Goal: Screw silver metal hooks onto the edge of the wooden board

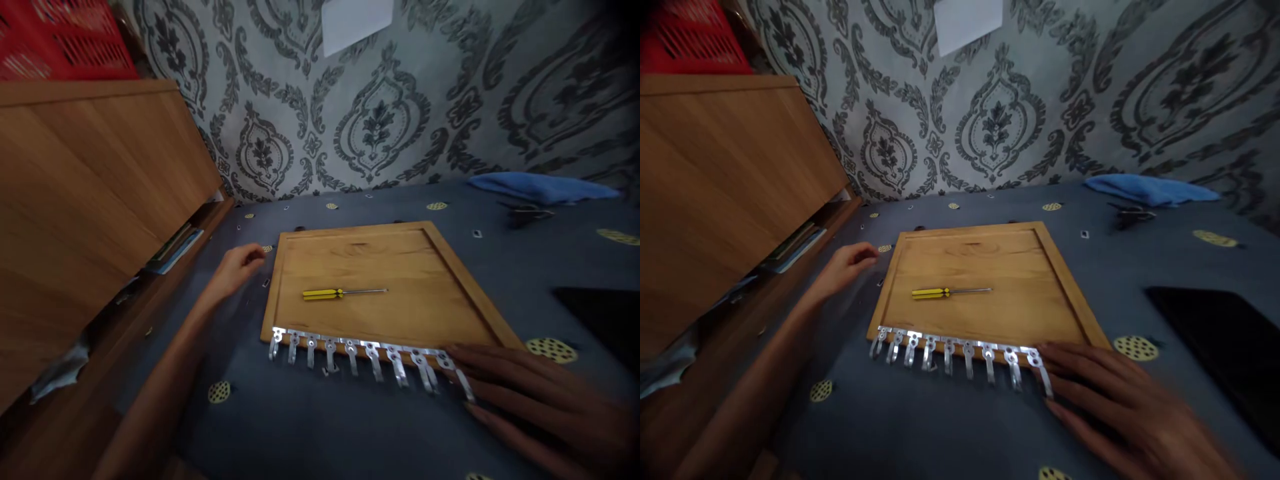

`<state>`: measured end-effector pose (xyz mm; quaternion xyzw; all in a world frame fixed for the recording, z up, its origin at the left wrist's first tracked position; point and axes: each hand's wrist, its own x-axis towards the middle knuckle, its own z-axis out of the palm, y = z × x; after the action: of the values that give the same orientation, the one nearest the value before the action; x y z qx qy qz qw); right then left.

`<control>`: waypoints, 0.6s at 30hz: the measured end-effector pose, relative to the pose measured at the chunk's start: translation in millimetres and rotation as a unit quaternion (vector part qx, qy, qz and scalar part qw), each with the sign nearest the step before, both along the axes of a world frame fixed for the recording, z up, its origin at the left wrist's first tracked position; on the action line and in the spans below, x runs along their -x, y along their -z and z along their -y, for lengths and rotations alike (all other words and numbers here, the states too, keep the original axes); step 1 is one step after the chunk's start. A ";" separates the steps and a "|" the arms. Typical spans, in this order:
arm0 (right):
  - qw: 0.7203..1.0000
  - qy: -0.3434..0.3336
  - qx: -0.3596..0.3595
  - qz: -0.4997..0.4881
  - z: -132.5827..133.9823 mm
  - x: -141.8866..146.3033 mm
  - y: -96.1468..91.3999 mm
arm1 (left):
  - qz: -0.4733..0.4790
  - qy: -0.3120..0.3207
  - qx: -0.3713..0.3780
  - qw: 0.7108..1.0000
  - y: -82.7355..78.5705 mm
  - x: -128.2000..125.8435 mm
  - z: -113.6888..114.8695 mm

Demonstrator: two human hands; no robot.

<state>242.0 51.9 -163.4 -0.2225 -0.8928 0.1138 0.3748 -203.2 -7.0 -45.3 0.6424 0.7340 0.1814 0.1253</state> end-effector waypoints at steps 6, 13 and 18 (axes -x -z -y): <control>0.996 -0.035 -0.013 0.077 -12.2 -13.8 5.3 | -0.019 -0.073 0.038 0.996 20.5 44.8 28.2; 0.990 -0.050 -0.040 0.123 -15.3 -19.9 1.9 | 0.004 -0.024 0.127 0.992 28.7 27.8 43.8; 0.987 -0.052 -0.058 0.139 -12.9 -21.9 -3.5 | -0.022 -0.022 0.153 0.988 26.1 21.1 50.1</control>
<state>263.9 64.8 -159.9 -0.1674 -0.9516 0.0491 0.2529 -224.3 -57.1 -71.4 0.6035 0.7694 0.0560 0.2019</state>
